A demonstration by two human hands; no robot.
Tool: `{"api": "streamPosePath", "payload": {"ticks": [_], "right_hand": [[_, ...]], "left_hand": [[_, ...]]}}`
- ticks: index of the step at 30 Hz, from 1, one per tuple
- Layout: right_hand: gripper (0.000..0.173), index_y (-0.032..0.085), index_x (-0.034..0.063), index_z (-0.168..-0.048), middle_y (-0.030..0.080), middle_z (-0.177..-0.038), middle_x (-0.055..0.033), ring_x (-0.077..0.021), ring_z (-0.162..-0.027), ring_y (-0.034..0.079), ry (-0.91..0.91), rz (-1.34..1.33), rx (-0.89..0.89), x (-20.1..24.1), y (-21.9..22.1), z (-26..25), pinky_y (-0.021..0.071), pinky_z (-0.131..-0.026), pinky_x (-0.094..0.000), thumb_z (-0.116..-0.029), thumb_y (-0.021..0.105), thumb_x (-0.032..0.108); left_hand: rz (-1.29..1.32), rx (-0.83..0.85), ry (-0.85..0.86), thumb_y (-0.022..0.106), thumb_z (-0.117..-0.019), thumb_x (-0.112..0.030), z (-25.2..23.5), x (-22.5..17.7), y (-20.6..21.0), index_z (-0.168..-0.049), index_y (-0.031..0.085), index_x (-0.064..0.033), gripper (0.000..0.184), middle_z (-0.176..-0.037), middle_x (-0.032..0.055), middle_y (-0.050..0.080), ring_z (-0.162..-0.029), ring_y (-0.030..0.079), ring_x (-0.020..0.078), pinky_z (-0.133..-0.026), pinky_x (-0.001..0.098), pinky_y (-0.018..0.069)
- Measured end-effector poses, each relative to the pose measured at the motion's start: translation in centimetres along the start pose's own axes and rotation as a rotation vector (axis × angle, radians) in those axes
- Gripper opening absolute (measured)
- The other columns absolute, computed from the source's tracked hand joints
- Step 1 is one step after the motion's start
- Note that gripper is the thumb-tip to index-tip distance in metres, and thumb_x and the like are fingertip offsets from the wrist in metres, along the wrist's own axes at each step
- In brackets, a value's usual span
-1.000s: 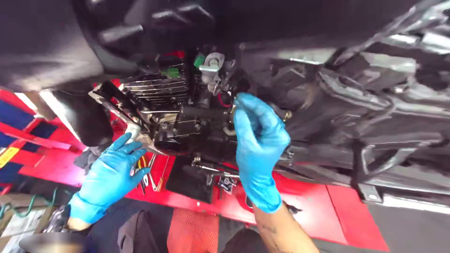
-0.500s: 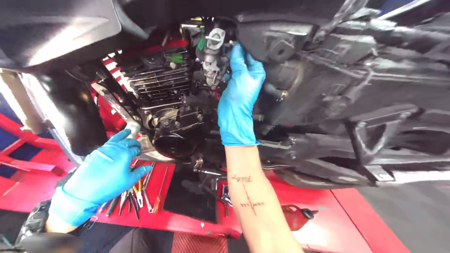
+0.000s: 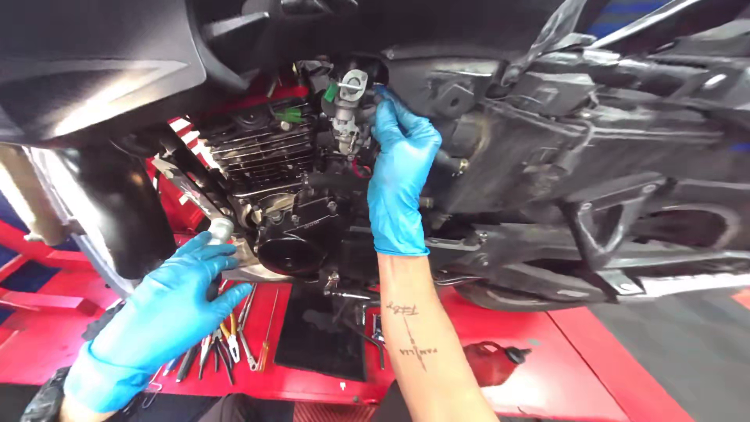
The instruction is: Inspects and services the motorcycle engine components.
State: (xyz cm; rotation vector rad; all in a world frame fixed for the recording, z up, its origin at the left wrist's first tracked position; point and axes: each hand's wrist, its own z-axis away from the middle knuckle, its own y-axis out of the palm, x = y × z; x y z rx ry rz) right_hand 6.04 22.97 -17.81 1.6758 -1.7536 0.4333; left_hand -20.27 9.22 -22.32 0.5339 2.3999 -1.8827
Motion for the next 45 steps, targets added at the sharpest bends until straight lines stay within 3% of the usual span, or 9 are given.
{"api": "streamPosePath", "payload": {"ticks": [5,9,16,22,25,30,32,35,45], "right_hand": [[0.012,0.070,0.0105,-0.110,0.068,-0.091,0.0038,-0.0023,-0.076,0.063,0.039,-0.005,-0.001,0.3,0.2,-0.7,0.0545,-0.066,-0.0191,-0.1033,0.062,0.016],[0.016,0.070,0.0107,-0.117,0.070,-0.099,0.0021,-0.0040,-0.084,0.065,-0.004,0.056,0.002,0.0,0.4,-1.1,0.0553,-0.073,-0.0211,-0.1034,0.061,0.014],[0.017,0.067,0.0045,-0.116,0.068,-0.094,0.0026,-0.0004,-0.083,0.064,-0.034,-0.098,0.026,-0.9,1.3,-3.2,0.0546,-0.079,-0.0190,-0.1056,0.055,0.010],[0.021,0.063,0.0066,-0.123,0.071,-0.108,-0.0006,-0.0073,-0.098,0.069,0.022,-0.224,0.096,-1.7,-0.6,-2.9,0.0586,-0.088,-0.0268,-0.1087,0.050,0.015],[0.015,0.066,0.0113,-0.113,0.070,-0.096,0.0019,-0.0052,-0.082,0.067,0.029,-0.185,0.064,-1.4,-0.4,-1.9,0.0574,-0.073,-0.0216,-0.1073,0.055,0.019],[0.024,0.067,0.0110,-0.103,0.066,-0.086,0.0025,-0.0036,-0.073,0.062,-0.007,-0.019,0.019,-1.3,1.5,-1.2,0.0532,-0.063,-0.0201,-0.1096,0.050,0.027],[0.021,0.067,0.0119,-0.107,0.067,-0.090,0.0031,-0.0040,-0.077,0.063,0.024,-0.112,0.044,-1.6,0.9,-1.7,0.0540,-0.068,-0.0210,-0.1088,0.052,0.026],[0.020,0.059,0.0112,-0.126,0.069,-0.110,0.0003,-0.0099,-0.102,0.069,0.063,-0.386,0.111,-1.6,-0.1,-2.3,0.0579,-0.093,-0.0278,-0.1070,0.053,0.014],[0.025,0.060,0.0102,-0.129,0.069,-0.111,0.0001,-0.0092,-0.101,0.069,-0.028,-0.259,0.078,-1.6,0.5,-2.4,0.0595,-0.090,-0.0268,-0.1041,0.059,0.011]], "left_hand": [[0.241,-0.027,0.035,0.055,-0.0952,-0.046,0.8,1.7,-0.1,-0.106,0.079,-0.0262,0.033,-0.141,-0.0056,0.061,-0.144,0.044,0.0201,-0.119,0.0481,0.0360],[0.232,-0.119,0.019,0.056,-0.0936,-0.044,1.3,1.3,0.5,-0.088,0.079,-0.0233,0.031,-0.134,-0.0072,0.066,-0.141,0.048,0.0194,-0.116,0.0477,0.0398],[0.185,-0.174,-0.025,0.057,-0.0934,-0.046,1.1,0.7,0.9,-0.080,0.076,-0.0210,0.035,-0.119,-0.0079,0.073,-0.136,0.054,0.0189,-0.116,0.0460,0.0414],[0.221,-0.171,-0.005,0.056,-0.0937,-0.042,1.3,1.1,0.9,-0.084,0.077,-0.0207,0.031,-0.120,-0.0075,0.073,-0.138,0.052,0.0187,-0.119,0.0447,0.0379],[0.209,-0.187,0.000,0.055,-0.0933,-0.040,1.3,0.9,1.1,-0.083,0.076,-0.0203,0.031,-0.118,-0.0074,0.073,-0.137,0.053,0.0191,-0.119,0.0452,0.0385],[0.145,-0.207,-0.022,0.056,-0.0913,-0.038,1.0,0.3,1.1,-0.077,0.074,-0.0182,0.030,-0.111,-0.0056,0.075,-0.131,0.058,0.0192,-0.115,0.0450,0.0418],[0.171,-0.210,-0.024,0.057,-0.0912,-0.037,1.0,0.4,1.0,-0.078,0.075,-0.0191,0.028,-0.111,-0.0073,0.075,-0.133,0.057,0.0170,-0.119,0.0427,0.0393],[0.230,-0.208,-0.017,0.059,-0.0919,-0.035,1.3,0.8,1.1,-0.079,0.075,-0.0211,0.025,-0.115,-0.0094,0.074,-0.135,0.055,0.0151,-0.121,0.0417,0.0372],[0.224,-0.259,-0.028,0.056,-0.0928,-0.036,1.6,0.8,1.7,-0.081,0.077,-0.0221,0.028,-0.114,-0.0103,0.075,-0.135,0.056,0.0163,-0.120,0.0419,0.0390]]}}
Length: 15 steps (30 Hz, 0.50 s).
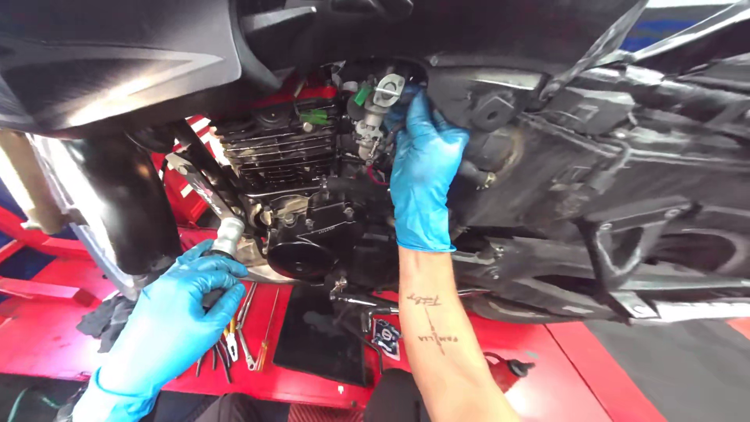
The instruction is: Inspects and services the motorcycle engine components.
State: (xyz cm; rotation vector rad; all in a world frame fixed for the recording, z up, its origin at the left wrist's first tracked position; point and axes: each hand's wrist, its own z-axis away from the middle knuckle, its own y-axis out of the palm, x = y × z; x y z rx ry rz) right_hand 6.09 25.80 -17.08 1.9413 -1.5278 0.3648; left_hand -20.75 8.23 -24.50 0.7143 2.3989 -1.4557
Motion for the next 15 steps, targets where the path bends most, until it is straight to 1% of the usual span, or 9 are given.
{"api": "streamPosePath", "payload": {"ticks": [1,3,5,9,10,12,13,14,15], "right_hand": [[0.023,0.062,0.0092,-0.127,0.070,-0.108,-0.0001,-0.0088,-0.097,0.070,-0.019,0.030,-0.006,0.0,0.0,0.1,0.0600,-0.087,-0.0260,-0.1044,0.059,0.011],[0.021,0.061,0.0096,-0.126,0.070,-0.104,0.0011,-0.0066,-0.092,0.070,-0.035,0.064,-0.001,0.0,0.4,-0.1,0.0603,-0.084,-0.0238,-0.1053,0.057,0.012],[0.020,0.060,0.0098,-0.125,0.068,-0.104,0.0011,-0.0067,-0.092,0.070,-0.021,0.078,0.014,0.0,0.6,-0.1,0.0603,-0.084,-0.0241,-0.1057,0.057,0.012],[0.017,0.068,0.0123,-0.117,0.069,-0.096,0.0042,-0.0024,-0.085,0.067,-0.053,0.208,-0.049,0.2,1.5,0.5,0.0573,-0.076,-0.0198,-0.1065,0.057,0.020],[0.017,0.068,0.0125,-0.117,0.069,-0.097,0.0042,-0.0021,-0.086,0.066,-0.050,0.225,-0.052,0.2,1.6,0.5,0.0569,-0.076,-0.0198,-0.1067,0.057,0.021],[0.018,0.065,0.0119,-0.121,0.069,-0.104,0.0033,-0.0026,-0.094,0.066,-0.028,0.225,-0.008,0.4,1.1,0.4,0.0569,-0.082,-0.0203,-0.1064,0.056,0.017],[0.019,0.064,0.0109,-0.123,0.068,-0.106,0.0024,-0.0032,-0.096,0.066,-0.012,0.222,0.014,0.6,0.7,0.4,0.0568,-0.083,-0.0209,-0.1063,0.056,0.015],[0.020,0.063,0.0106,-0.124,0.068,-0.106,0.0020,-0.0034,-0.096,0.065,0.007,0.224,0.039,0.9,0.5,0.6,0.0563,-0.082,-0.0210,-0.1069,0.055,0.015],[0.020,0.063,0.0110,-0.124,0.068,-0.104,0.0018,-0.0036,-0.092,0.065,0.025,0.230,0.049,1.1,0.6,0.9,0.0562,-0.079,-0.0212,-0.1078,0.053,0.018]], "left_hand": [[-0.014,-0.009,-0.002,0.056,-0.0923,-0.037,0.0,-0.2,0.1,-0.081,0.077,-0.0217,0.028,-0.112,-0.0098,0.075,-0.133,0.057,0.0162,-0.119,0.0422,0.0398],[-0.034,-0.028,-0.002,0.056,-0.0916,-0.037,-0.2,-0.4,0.1,-0.080,0.077,-0.0208,0.029,-0.110,-0.0089,0.076,-0.131,0.059,0.0165,-0.118,0.0424,0.0405],[-0.045,-0.030,-0.003,0.056,-0.0914,-0.037,-0.2,-0.5,0.0,-0.081,0.078,-0.0199,0.029,-0.109,-0.0078,0.076,-0.129,0.061,0.0164,-0.119,0.0422,0.0404],[-0.067,-0.018,0.003,0.054,-0.0913,-0.037,-0.6,-0.8,0.0,-0.079,0.076,-0.0191,0.031,-0.106,-0.0064,0.076,-0.125,0.063,0.0163,-0.117,0.0425,0.0416],[-0.078,-0.015,0.001,0.054,-0.0911,-0.037,-0.6,-0.8,-0.1,-0.079,0.076,-0.0187,0.031,-0.105,-0.0059,0.077,-0.125,0.063,0.0168,-0.116,0.0427,0.0419],[-0.084,0.011,-0.007,0.055,-0.0914,-0.036,-0.5,-0.9,-0.1,-0.080,0.076,-0.0183,0.030,-0.107,-0.0056,0.076,-0.125,0.063,0.0166,-0.117,0.0429,0.0417],[-0.082,0.020,-0.003,0.055,-0.0917,-0.036,-0.6,-0.8,-0.1,-0.080,0.076,-0.0180,0.030,-0.108,-0.0051,0.076,-0.127,0.062,0.0176,-0.116,0.0438,0.0420],[-0.080,0.024,0.002,0.055,-0.0920,-0.036,-0.6,-0.7,-0.2,-0.081,0.077,-0.0178,0.030,-0.109,-0.0046,0.076,-0.128,0.061,0.0188,-0.116,0.0447,0.0423],[-0.076,0.031,0.011,0.055,-0.0925,-0.036,-0.6,-0.6,-0.3,-0.082,0.077,-0.0176,0.031,-0.111,-0.0043,0.076,-0.129,0.060,0.0195,-0.115,0.0456,0.0423]]}}
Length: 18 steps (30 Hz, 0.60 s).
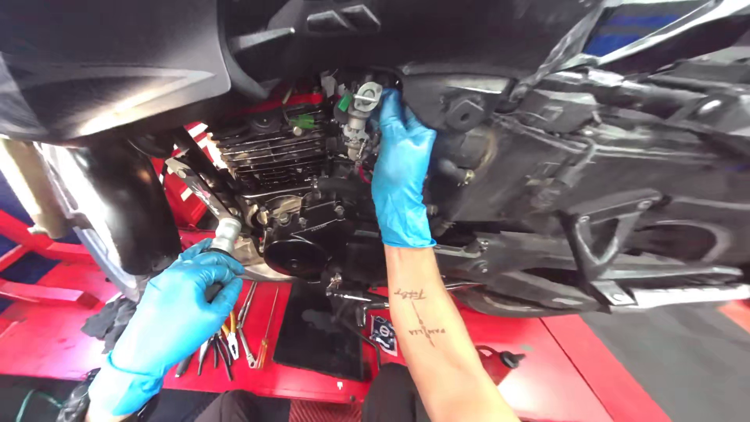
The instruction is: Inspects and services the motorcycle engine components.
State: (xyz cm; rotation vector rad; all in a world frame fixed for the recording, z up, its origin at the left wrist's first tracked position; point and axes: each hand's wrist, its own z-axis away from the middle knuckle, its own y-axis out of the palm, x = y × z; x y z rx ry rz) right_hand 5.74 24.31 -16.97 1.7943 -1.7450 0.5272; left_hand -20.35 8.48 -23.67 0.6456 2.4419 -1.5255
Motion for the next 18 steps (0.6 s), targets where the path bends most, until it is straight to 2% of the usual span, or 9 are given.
{"api": "streamPosePath", "payload": {"ticks": [1,2,4,6,9,12,13,15,18], "right_hand": [[0.022,0.063,0.0119,-0.123,0.068,-0.102,0.0015,-0.0042,-0.089,0.065,0.020,0.001,-0.002,0.2,0.3,0.5,0.0568,-0.074,-0.0220,-0.1082,0.053,0.024],[0.028,0.060,0.0142,-0.129,0.067,-0.109,0.0018,-0.0049,-0.095,0.065,0.048,-0.001,-0.006,0.6,0.8,1.1,0.0572,-0.078,-0.0238,-0.1075,0.054,0.031],[0.056,0.046,0.0180,-0.150,0.059,-0.139,0.0004,-0.0095,-0.124,0.057,0.112,0.004,-0.030,1.9,2.5,2.0,0.0517,-0.101,-0.0308,-0.1013,0.062,0.041],[0.069,0.041,0.0181,-0.153,0.053,-0.147,-0.0037,-0.0155,-0.131,0.053,0.148,0.086,-0.098,2.6,3.8,1.9,0.0489,-0.105,-0.0360,-0.0955,0.069,0.043],[0.055,0.051,0.0157,-0.149,0.061,-0.136,-0.0069,-0.0182,-0.119,0.061,0.087,0.170,-0.127,2.4,3.7,1.7,0.0534,-0.096,-0.0369,-0.0963,0.067,0.021],[0.053,0.052,0.0153,-0.147,0.063,-0.133,-0.0030,-0.0138,-0.116,0.062,0.117,0.065,-0.035,3.0,2.2,1.9,0.0543,-0.094,-0.0339,-0.0974,0.067,0.027],[0.057,0.050,0.0165,-0.147,0.062,-0.135,-0.0015,-0.0126,-0.119,0.061,0.139,0.043,-0.019,3.2,2.1,2.0,0.0539,-0.096,-0.0334,-0.0968,0.069,0.036],[0.053,0.057,0.0173,-0.140,0.066,-0.126,-0.0004,-0.0116,-0.111,0.063,0.140,0.020,-0.072,3.4,2.7,2.3,0.0556,-0.090,-0.0326,-0.0961,0.069,0.044],[0.028,0.069,0.0166,-0.120,0.065,-0.098,0.0008,-0.0091,-0.082,0.062,0.073,0.026,-0.119,3.8,3.9,2.0,0.0527,-0.066,-0.0268,-0.0998,0.066,0.035]], "left_hand": [[0.005,0.008,0.008,0.054,-0.0927,-0.036,0.0,0.1,0.0,-0.082,0.076,-0.0176,0.030,-0.111,-0.0042,0.075,-0.130,0.060,0.0193,-0.115,0.0458,0.0422],[0.007,0.013,0.014,0.054,-0.0927,-0.035,0.0,0.1,-0.1,-0.082,0.076,-0.0173,0.030,-0.112,-0.0039,0.075,-0.129,0.060,0.0192,-0.115,0.0461,0.0424],[0.011,0.022,0.011,0.054,-0.0927,-0.034,0.2,0.1,-0.2,-0.083,0.076,-0.0157,0.030,-0.113,-0.0025,0.075,-0.129,0.060,0.0201,-0.116,0.0467,0.0417],[0.021,0.031,0.009,0.055,-0.0930,-0.032,0.2,-0.1,-0.3,-0.084,0.076,-0.0140,0.029,-0.114,-0.0014,0.075,-0.131,0.059,0.0210,-0.116,0.0465,0.0403],[0.023,0.066,0.003,0.055,-0.0934,-0.031,0.1,-0.2,-0.5,-0.085,0.076,-0.0138,0.028,-0.116,-0.0011,0.074,-0.133,0.057,0.0227,-0.116,0.0470,0.0399],[-0.039,0.169,-0.024,0.055,-0.0952,-0.034,-0.5,-0.6,-1.2,-0.091,0.077,-0.0135,0.030,-0.120,0.0024,0.073,-0.133,0.055,0.0275,-0.114,0.0523,0.0396],[-0.082,0.190,-0.029,0.056,-0.0954,-0.036,-1.1,-1.2,-1.4,-0.097,0.077,-0.0141,0.031,-0.119,0.0055,0.073,-0.131,0.057,0.0305,-0.111,0.0558,0.0423],[-0.148,0.158,0.025,0.057,-0.0968,-0.041,-2.9,-2.7,-1.6,-0.120,0.074,-0.0145,0.039,-0.125,0.0144,0.069,-0.125,0.060,0.0372,-0.100,0.0625,0.0480],[-0.186,-0.119,0.266,0.060,-0.0970,-0.034,-7.4,-5.3,-1.9,-0.140,0.061,-0.0125,0.048,-0.141,0.0143,0.060,-0.134,0.054,0.0333,-0.108,0.0551,0.0457]]}}
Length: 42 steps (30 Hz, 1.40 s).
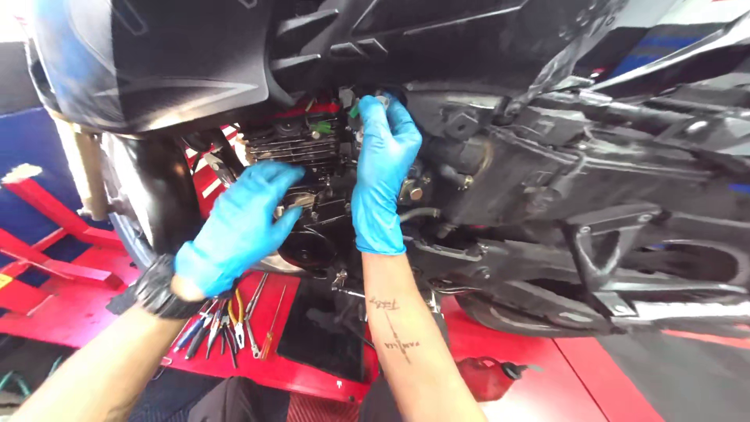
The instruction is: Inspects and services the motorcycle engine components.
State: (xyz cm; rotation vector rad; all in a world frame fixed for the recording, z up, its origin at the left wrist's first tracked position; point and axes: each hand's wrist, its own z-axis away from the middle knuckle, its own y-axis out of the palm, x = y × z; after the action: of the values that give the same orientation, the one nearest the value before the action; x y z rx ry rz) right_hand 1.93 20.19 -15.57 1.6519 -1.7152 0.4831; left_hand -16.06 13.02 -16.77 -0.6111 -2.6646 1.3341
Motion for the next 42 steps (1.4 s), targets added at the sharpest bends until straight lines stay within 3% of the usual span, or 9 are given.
{"api": "streamPosePath", "payload": {"ticks": [3,9,14,16,18,21,26,33,42], "right_hand": [[0.022,0.070,0.0131,-0.117,0.065,-0.085,-0.0032,-0.0120,-0.066,0.060,-0.028,0.125,0.037,0.4,-0.4,-1.0,0.0498,-0.054,-0.0295,-0.0989,0.063,0.024],[0.049,0.055,0.0242,-0.149,0.070,-0.117,-0.0076,-0.0200,-0.092,0.068,-0.071,0.315,0.181,0.1,-3.2,-0.9,0.0578,-0.072,-0.0400,-0.1009,0.061,0.018],[0.050,0.051,0.0229,-0.152,0.062,-0.138,-0.0081,-0.0204,-0.114,0.064,-0.073,0.358,0.175,0.1,-3.9,-0.3,0.0564,-0.091,-0.0407,-0.1032,0.061,0.027],[0.038,0.065,0.0107,-0.136,0.066,-0.132,-0.0095,-0.0169,-0.112,0.068,-0.147,0.339,0.021,-0.6,-3.2,0.4,0.0585,-0.094,-0.0369,-0.1026,0.061,0.028],[0.022,0.072,0.0012,-0.113,0.074,-0.103,-0.0074,-0.0121,-0.089,0.073,-0.118,0.112,-0.071,-1.4,-2.0,1.3,0.0624,-0.080,-0.0305,-0.1018,0.062,0.018],[0.031,0.060,0.0012,-0.133,0.069,-0.124,-0.0102,-0.0176,-0.106,0.070,0.258,-0.425,0.136,-2.0,-1.4,1.6,0.0587,-0.093,-0.0334,-0.1059,0.048,0.007],[0.029,0.056,0.0058,-0.132,0.066,-0.119,-0.0074,-0.0168,-0.103,0.069,0.448,-0.764,0.117,-2.9,-0.6,0.2,0.0580,-0.093,-0.0335,-0.1064,0.042,0.006],[0.042,0.043,0.0208,-0.149,0.065,-0.127,-0.0045,-0.0123,-0.094,0.068,0.369,-0.638,0.199,-3.2,-1.2,-0.2,0.0576,-0.081,-0.0268,-0.1081,0.046,0.013],[0.023,0.061,0.0181,-0.128,0.068,-0.107,0.0005,-0.0097,-0.091,0.068,0.304,-0.507,0.226,-3.1,-0.9,-0.8,0.0583,-0.081,-0.0268,-0.1065,0.053,0.021]], "left_hand": [[-0.061,-0.189,0.170,0.063,-0.0971,-0.018,-4.8,-0.6,0.3,-0.145,0.055,-0.0061,0.050,-0.145,0.0170,0.057,-0.138,0.051,0.0362,-0.114,0.0514,0.0416],[-0.307,-0.267,0.071,0.061,-0.1000,-0.019,-9.2,0.6,3.1,-0.139,0.059,-0.0035,0.042,-0.138,0.0211,0.062,-0.118,0.064,0.0437,-0.092,0.0597,0.0529],[-0.300,-0.435,-0.043,0.055,-0.1045,-0.026,-9.4,1.4,3.6,-0.113,0.072,-0.0094,0.025,-0.098,0.0221,0.074,-0.088,0.072,0.0454,-0.073,0.0611,0.0547],[-0.260,-0.522,-0.004,0.057,-0.1041,-0.031,-9.9,1.7,4.0,-0.112,0.074,-0.0125,0.026,-0.092,0.0184,0.075,-0.083,0.073,0.0401,-0.071,0.0570,0.0563],[-0.144,-0.578,0.037,0.060,-0.1021,-0.031,-10.5,1.3,4.5,-0.113,0.075,-0.0129,0.026,-0.097,0.0166,0.075,-0.086,0.074,0.0360,-0.074,0.0538,0.0575],[0.062,-0.580,0.017,0.068,-0.0970,-0.033,-11.5,-0.7,4.9,-0.120,0.074,-0.0093,0.034,-0.111,0.0132,0.075,-0.102,0.073,0.0288,-0.091,0.0475,0.0571],[0.059,-0.395,-0.001,0.064,-0.0976,-0.023,-13.0,-2.5,4.1,-0.131,0.072,-0.0193,0.035,-0.122,0.0130,0.072,-0.120,0.065,0.0315,-0.105,0.0477,0.0471],[0.120,-0.343,-0.052,0.060,-0.1000,-0.025,-12.6,-0.7,4.2,-0.124,0.072,-0.0159,0.028,-0.120,0.0108,0.071,-0.115,0.067,0.0273,-0.098,0.0501,0.0522],[0.295,-0.260,-0.021,0.063,-0.0988,-0.025,-13.4,-0.8,3.4,-0.129,0.071,-0.0175,0.032,-0.124,0.0074,0.072,-0.119,0.066,0.0214,-0.104,0.0460,0.0503]]}}
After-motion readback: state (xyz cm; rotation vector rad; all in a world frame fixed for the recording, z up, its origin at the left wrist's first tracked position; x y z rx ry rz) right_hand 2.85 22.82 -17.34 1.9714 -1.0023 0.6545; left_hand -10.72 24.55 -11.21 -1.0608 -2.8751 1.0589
